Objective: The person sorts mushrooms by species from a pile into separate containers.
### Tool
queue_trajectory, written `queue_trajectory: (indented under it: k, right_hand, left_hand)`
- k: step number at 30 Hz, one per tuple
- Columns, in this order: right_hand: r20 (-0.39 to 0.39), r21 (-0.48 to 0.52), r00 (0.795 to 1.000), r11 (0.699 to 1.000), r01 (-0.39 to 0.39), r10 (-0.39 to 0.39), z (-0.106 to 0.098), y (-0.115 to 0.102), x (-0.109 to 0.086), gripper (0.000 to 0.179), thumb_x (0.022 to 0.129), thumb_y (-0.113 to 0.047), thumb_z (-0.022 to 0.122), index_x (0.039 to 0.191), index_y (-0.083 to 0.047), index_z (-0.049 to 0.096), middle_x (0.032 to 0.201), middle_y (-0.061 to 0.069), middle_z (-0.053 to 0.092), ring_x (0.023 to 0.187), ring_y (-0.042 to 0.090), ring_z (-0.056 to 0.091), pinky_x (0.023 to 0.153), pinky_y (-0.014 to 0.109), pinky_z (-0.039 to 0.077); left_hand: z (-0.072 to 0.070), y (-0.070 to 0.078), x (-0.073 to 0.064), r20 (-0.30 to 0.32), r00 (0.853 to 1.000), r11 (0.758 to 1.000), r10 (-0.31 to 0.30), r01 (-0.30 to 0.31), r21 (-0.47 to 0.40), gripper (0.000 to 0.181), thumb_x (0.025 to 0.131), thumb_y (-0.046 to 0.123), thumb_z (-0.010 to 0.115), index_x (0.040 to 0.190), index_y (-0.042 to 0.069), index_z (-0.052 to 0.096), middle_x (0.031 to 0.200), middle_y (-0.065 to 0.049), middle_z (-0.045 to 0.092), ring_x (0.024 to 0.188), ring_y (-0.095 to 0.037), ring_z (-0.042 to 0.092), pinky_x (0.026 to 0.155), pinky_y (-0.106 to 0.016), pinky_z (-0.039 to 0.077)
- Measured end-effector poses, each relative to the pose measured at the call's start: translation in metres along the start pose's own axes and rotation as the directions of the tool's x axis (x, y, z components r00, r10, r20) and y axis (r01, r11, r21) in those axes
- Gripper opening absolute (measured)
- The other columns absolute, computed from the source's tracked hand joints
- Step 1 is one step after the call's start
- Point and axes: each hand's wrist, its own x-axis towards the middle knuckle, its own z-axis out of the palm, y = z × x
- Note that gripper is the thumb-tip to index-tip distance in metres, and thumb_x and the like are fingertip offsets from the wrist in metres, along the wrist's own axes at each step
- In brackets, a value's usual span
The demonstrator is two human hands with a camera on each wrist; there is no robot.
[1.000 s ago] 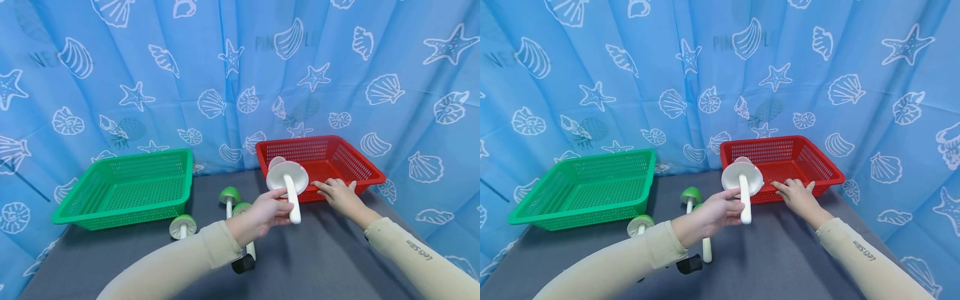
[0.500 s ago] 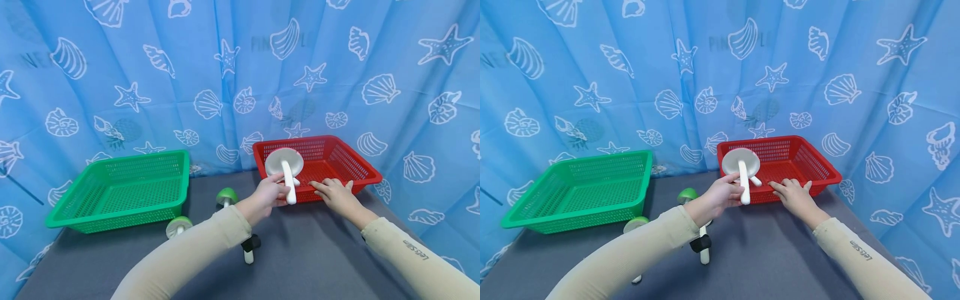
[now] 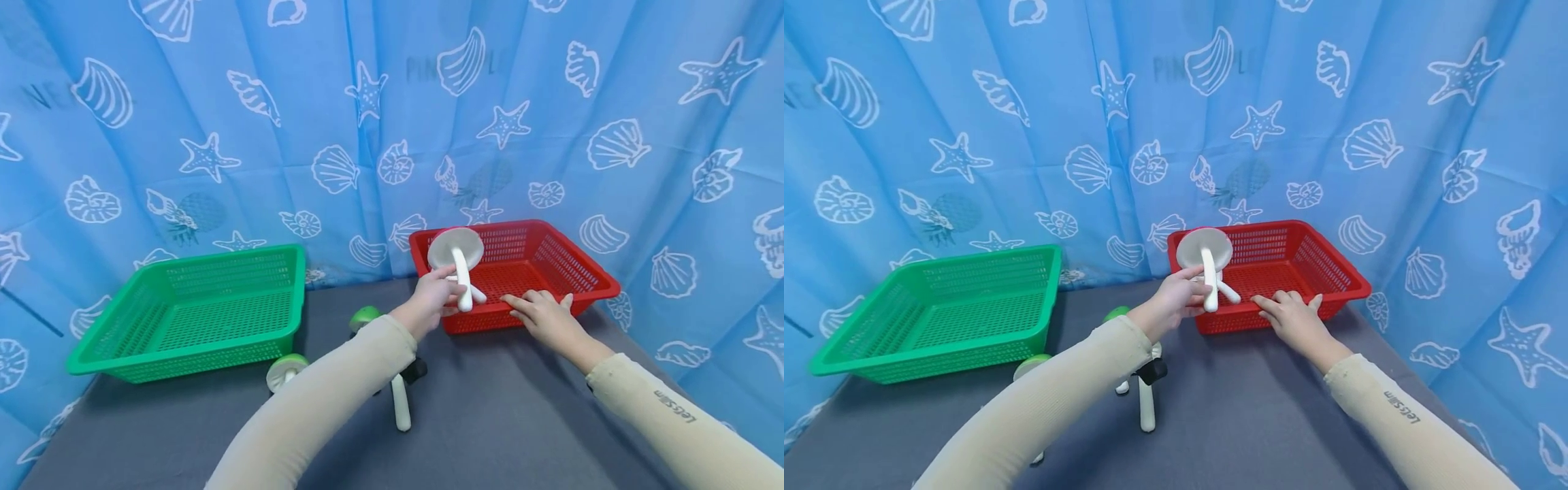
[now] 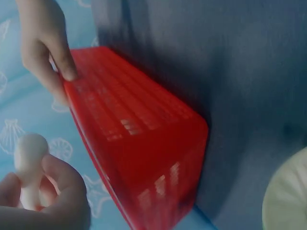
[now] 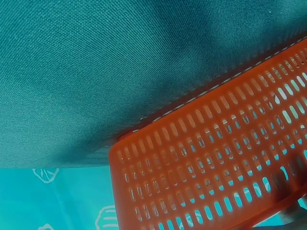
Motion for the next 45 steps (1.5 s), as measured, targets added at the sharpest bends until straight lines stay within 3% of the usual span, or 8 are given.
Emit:
queue_trajectory:
  k: [6,16,21,26,33,40,45]
  right_hand:
    - [0.003,0.01,1.0,1.0,-0.01,0.01,-0.001,-0.001,0.0,0.048,0.085,-0.016,0.073,0.131,-0.005,0.061,0.098,0.018,0.059,0.099,0.042,0.054,0.091,0.082,0.017]
    - [-0.009,-0.01,1.0,1.0,-0.003,0.003,0.002,0.0,0.001,0.045,0.086,-0.015,0.073,0.129,-0.006,0.063,0.097,0.017,0.059,0.098,0.04,0.054,0.09,0.082,0.019]
    - [-0.013,-0.003,1.0,1.0,0.0,0.0,0.0,0.0,0.0,0.043,0.087,-0.015,0.072,0.128,-0.007,0.063,0.095,0.015,0.059,0.097,0.039,0.055,0.089,0.082,0.018]
    - [0.002,0.011,1.0,1.0,-0.014,0.014,0.0,-0.001,0.0,0.045,0.087,-0.015,0.071,0.13,-0.006,0.062,0.097,0.016,0.059,0.099,0.04,0.054,0.091,0.082,0.016]
    - [-0.006,-0.009,1.0,1.0,-0.019,0.019,0.002,-0.002,0.0,0.048,0.084,-0.013,0.075,0.129,-0.005,0.063,0.103,0.021,0.06,0.101,0.042,0.054,0.091,0.082,0.017]
    - [-0.019,-0.005,1.0,1.0,0.012,-0.012,0.005,-0.002,0.001,0.044,0.085,-0.014,0.073,0.128,-0.005,0.064,0.096,0.017,0.06,0.097,0.04,0.055,0.088,0.082,0.018]
    - [-0.024,-0.014,1.0,1.0,0.014,-0.015,0.003,-0.001,0.001,0.044,0.086,-0.014,0.073,0.128,-0.005,0.064,0.094,0.015,0.059,0.096,0.039,0.055,0.088,0.083,0.018]
  left_hand:
    - [-0.002,-0.001,0.015,0.03,0.999,0.999,0.024,-0.026,0.045,0.044,0.091,0.012,0.068,0.134,0.017,0.061,0.113,-0.006,0.061,0.09,-0.023,0.063,0.078,-0.035,0.052]
    - [0.005,-0.002,0.034,-0.028,1.0,0.999,0.005,-0.004,0.05,0.041,0.092,0.011,0.068,0.132,0.015,0.063,0.112,-0.008,0.061,0.089,-0.023,0.062,0.081,-0.036,0.053]
    - [0.007,-0.005,0.041,-0.009,0.998,0.995,0.056,-0.055,0.087,0.041,0.093,0.004,0.064,0.132,0.013,0.063,0.13,-0.007,0.056,0.106,-0.024,0.057,0.088,-0.038,0.051]
    - [0.007,-0.008,0.045,-0.044,0.995,0.994,0.092,-0.089,0.063,0.05,0.09,-0.012,0.055,0.134,0.012,0.062,0.135,-0.007,0.058,0.124,-0.027,0.05,0.093,-0.037,0.049]
    - [-0.007,-0.009,0.031,-0.045,0.992,0.993,0.121,-0.121,0.004,0.049,0.092,-0.009,0.054,0.137,0.008,0.058,0.129,-0.013,0.062,0.117,-0.033,0.057,0.091,-0.038,0.051]
    - [-0.035,-0.011,0.008,-0.043,0.994,0.995,0.1,-0.1,0.007,0.042,0.097,0.007,0.059,0.138,0.009,0.056,0.121,-0.011,0.066,0.1,-0.025,0.067,0.085,-0.034,0.053]
    - [-0.057,-0.011,-0.013,-0.011,0.994,0.994,0.113,-0.113,-0.005,0.042,0.098,0.014,0.058,0.14,0.007,0.054,0.127,-0.014,0.063,0.107,-0.03,0.065,0.087,-0.036,0.053]
